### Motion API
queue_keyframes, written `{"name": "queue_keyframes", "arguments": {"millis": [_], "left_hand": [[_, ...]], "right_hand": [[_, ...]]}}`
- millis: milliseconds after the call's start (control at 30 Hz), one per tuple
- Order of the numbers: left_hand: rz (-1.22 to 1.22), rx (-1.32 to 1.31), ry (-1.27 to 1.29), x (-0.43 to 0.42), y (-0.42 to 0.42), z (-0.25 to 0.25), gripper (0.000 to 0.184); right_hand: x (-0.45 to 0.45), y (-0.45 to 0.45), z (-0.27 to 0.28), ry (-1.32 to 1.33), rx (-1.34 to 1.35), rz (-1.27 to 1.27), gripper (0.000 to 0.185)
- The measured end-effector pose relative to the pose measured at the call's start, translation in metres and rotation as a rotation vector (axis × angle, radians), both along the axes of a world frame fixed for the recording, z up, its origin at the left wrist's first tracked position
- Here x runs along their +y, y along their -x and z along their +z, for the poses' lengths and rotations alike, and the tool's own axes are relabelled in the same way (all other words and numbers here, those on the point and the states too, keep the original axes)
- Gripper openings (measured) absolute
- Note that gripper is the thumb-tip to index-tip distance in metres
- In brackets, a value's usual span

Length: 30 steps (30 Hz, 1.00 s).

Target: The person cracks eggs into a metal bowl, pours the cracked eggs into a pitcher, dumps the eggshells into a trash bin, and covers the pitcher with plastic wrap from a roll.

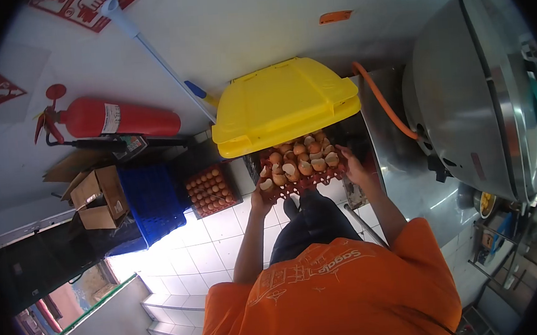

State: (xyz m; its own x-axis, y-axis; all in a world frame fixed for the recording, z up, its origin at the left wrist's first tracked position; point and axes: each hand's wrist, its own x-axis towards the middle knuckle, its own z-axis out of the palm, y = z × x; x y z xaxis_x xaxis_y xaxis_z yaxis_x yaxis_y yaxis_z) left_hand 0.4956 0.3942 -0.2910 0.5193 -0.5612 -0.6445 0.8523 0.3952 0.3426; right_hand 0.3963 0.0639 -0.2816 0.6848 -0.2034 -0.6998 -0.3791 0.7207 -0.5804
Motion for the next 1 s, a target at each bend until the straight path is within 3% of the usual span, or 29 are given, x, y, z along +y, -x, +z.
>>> {"name": "queue_keyframes", "arguments": {"millis": [33, 100, 167, 200, 267, 300, 367, 433, 500, 567, 667, 767, 900, 1000], "left_hand": [[-0.004, 0.007, -0.005, 0.000, 0.001, -0.005, 0.040], [-0.001, 0.141, -0.084, -0.002, -0.002, -0.018, 0.036], [0.002, 0.226, -0.050, 0.000, -0.017, -0.034, 0.032], [0.003, 0.341, -0.088, 0.002, -0.023, -0.054, 0.031], [0.007, 0.603, -0.105, -0.007, -0.036, -0.047, 0.030], [0.029, 0.575, -0.118, -0.014, -0.037, -0.035, 0.032], [0.082, 0.683, -0.097, -0.019, -0.046, 0.004, 0.028], [0.142, 0.703, -0.230, -0.010, -0.040, -0.021, 0.022], [0.107, 0.761, -0.095, 0.001, -0.046, -0.049, 0.022], [-0.072, 0.624, -0.115, -0.028, -0.067, 0.008, 0.032], [-0.032, 0.674, -0.148, -0.025, -0.055, 0.043, 0.036], [0.022, 0.690, -0.166, -0.025, -0.058, 0.057, 0.043], [0.062, 0.688, -0.337, -0.008, -0.042, 0.027, 0.034], [0.067, 0.625, -0.254, -0.013, -0.035, 0.073, 0.030]], "right_hand": [[0.007, 0.002, -0.010, -0.055, 0.034, -0.060, 0.042], [0.014, -0.011, -0.020, 0.106, 0.144, -0.049, 0.037], [0.007, -0.026, -0.017, -0.160, 0.293, 0.095, 0.034], [0.008, -0.033, -0.018, -0.165, 0.301, 0.092, 0.034], [0.010, -0.040, -0.020, -0.299, 0.183, -0.029, 0.038], [0.010, -0.036, -0.017, -0.301, 0.196, -0.031, 0.038], [0.002, -0.040, -0.010, -0.142, 0.286, 0.058, 0.037], [-0.001, -0.046, -0.032, -0.215, 0.347, 0.078, 0.037], [-0.002, -0.059, -0.026, -0.223, 0.464, 0.074, 0.033], [-0.007, -0.063, -0.017, -0.132, 0.391, 0.075, 0.031], [-0.011, -0.046, -0.016, -0.115, 0.423, 0.216, 0.029], [-0.005, -0.032, 0.004, -0.056, 0.440, 0.028, 0.032], [0.003, -0.017, 0.039, -0.033, 0.471, 0.042, 0.037], [0.005, -0.006, 0.061, -0.039, 0.392, -0.016, 0.035]]}}
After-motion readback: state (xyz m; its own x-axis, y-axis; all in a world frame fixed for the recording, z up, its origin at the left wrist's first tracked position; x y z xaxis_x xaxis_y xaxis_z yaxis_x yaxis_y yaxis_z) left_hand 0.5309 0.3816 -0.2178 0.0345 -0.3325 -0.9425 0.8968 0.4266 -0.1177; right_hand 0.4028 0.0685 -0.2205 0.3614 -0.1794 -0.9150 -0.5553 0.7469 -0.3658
